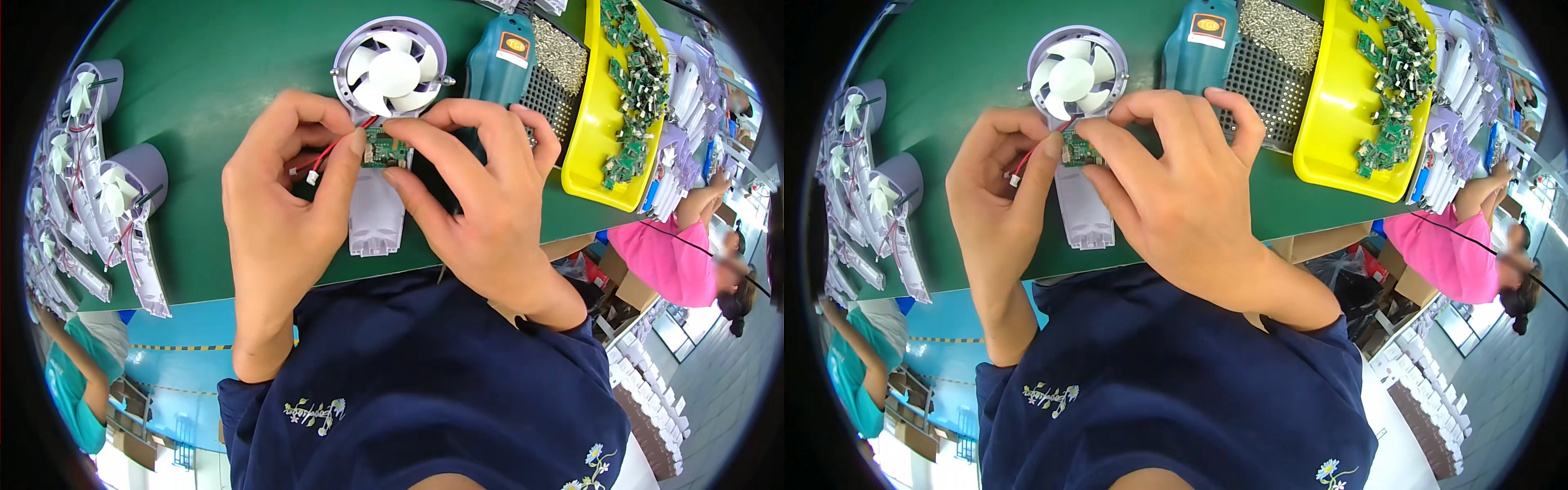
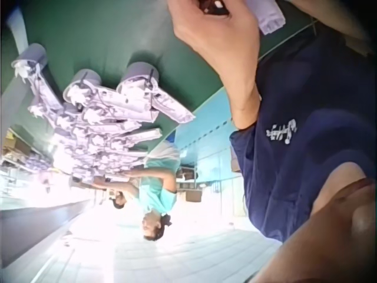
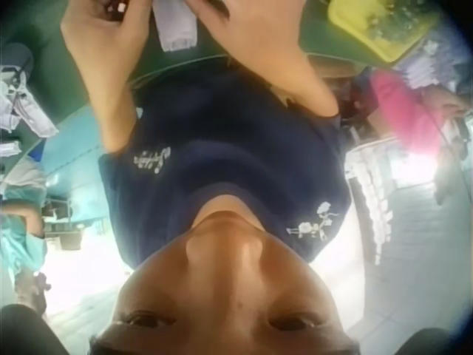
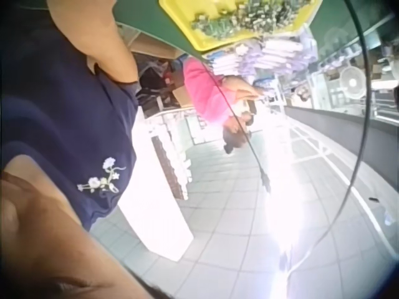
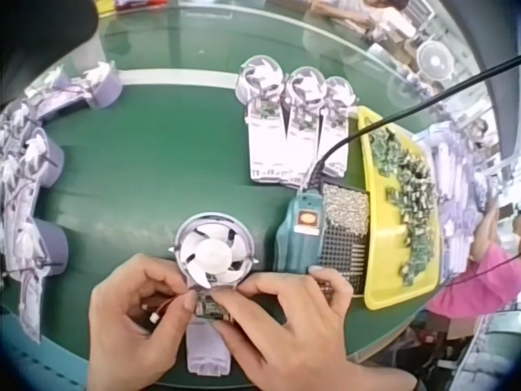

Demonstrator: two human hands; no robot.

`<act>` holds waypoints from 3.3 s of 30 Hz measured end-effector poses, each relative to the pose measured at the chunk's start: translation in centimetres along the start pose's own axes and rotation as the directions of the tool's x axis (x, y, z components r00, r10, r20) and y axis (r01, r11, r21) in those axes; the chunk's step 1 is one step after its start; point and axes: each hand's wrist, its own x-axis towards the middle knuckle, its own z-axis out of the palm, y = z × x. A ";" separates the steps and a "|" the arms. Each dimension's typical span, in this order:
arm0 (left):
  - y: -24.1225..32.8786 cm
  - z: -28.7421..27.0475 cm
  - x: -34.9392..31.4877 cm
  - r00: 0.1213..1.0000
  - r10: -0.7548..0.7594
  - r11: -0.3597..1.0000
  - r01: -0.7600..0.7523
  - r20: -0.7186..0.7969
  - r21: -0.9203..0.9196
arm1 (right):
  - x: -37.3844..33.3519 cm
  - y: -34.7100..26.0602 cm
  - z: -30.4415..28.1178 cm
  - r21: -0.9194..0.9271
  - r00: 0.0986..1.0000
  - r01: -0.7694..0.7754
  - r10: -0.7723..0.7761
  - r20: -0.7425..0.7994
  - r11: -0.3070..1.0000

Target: Assembling handheld fans by placing circuit boards into the plastic casing and using an electric screwdriver to secure components.

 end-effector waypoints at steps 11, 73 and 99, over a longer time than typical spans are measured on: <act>0.1 0.0 0.1 0.999 0.040 0.995 -0.043 0.031 0.090 | 0.0 -0.6 -0.1 -0.023 0.999 -0.037 0.036 -0.008 0.999; -1.1 -1.7 -2.0 0.998 0.068 0.998 -0.068 -0.019 0.016 | 0.8 -1.1 0.7 -0.196 0.932 -0.362 0.355 -0.070 0.911; -1.6 -1.9 -1.8 0.995 0.086 0.995 -0.087 0.050 0.037 | 3.5 -1.2 -1.5 0.826 0.889 0.379 -0.411 -0.201 0.417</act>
